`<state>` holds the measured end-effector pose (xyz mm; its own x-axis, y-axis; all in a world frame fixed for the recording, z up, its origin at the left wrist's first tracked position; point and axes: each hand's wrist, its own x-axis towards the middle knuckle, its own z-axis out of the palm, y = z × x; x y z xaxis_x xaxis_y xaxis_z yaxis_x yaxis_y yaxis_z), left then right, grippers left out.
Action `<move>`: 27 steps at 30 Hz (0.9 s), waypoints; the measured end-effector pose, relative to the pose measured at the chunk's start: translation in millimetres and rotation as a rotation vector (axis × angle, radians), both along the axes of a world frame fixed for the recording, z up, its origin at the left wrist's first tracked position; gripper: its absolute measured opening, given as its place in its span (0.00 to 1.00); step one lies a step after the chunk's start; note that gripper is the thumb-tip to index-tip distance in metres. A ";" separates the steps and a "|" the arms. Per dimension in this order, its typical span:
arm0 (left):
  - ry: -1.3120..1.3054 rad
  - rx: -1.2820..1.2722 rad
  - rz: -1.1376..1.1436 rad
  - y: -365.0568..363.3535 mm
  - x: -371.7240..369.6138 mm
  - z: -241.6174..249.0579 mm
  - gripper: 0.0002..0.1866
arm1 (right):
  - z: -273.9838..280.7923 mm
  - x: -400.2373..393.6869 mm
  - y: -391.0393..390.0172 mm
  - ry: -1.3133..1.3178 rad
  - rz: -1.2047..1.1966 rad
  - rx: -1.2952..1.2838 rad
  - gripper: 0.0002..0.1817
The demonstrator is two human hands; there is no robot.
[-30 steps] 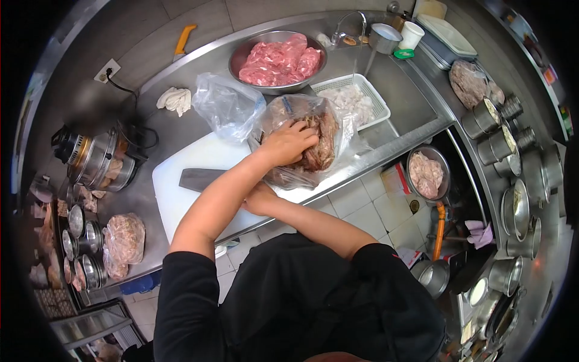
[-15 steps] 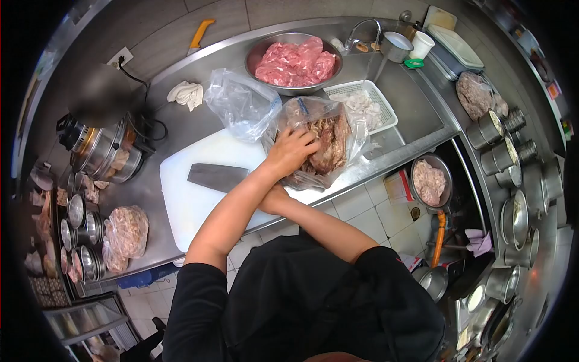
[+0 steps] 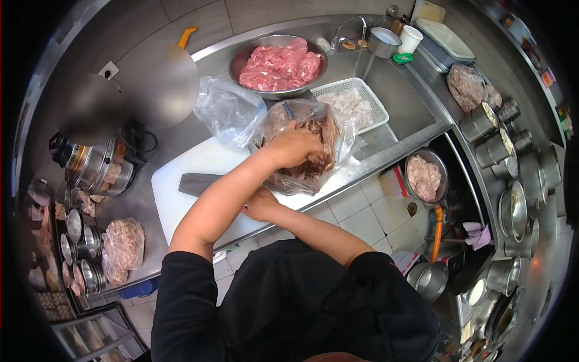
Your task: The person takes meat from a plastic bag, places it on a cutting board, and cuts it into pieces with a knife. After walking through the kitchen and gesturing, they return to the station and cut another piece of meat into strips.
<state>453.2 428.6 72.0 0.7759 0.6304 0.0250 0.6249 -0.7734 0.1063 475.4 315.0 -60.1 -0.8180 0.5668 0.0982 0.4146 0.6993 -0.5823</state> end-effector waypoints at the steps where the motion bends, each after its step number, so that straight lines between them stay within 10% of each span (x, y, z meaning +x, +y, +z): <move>1: -0.202 -0.078 0.066 5.6 -3.7 7.4 0.17 | 3.9 1.1 0.5 -0.005 0.005 -0.036 0.28; 6: -1.153 -0.560 0.408 12.2 -33.3 54.1 0.21 | 15.3 3.5 -1.7 -0.025 -0.006 -0.021 0.26; 13: -1.648 -0.757 0.538 -24.0 -104.6 55.0 0.22 | 25.8 -0.2 0.8 -0.070 0.038 -0.098 0.23; 27: -2.067 -0.116 0.920 -186.7 -251.9 -8.0 0.20 | 49.6 -6.9 -9.2 -0.233 0.055 0.014 0.18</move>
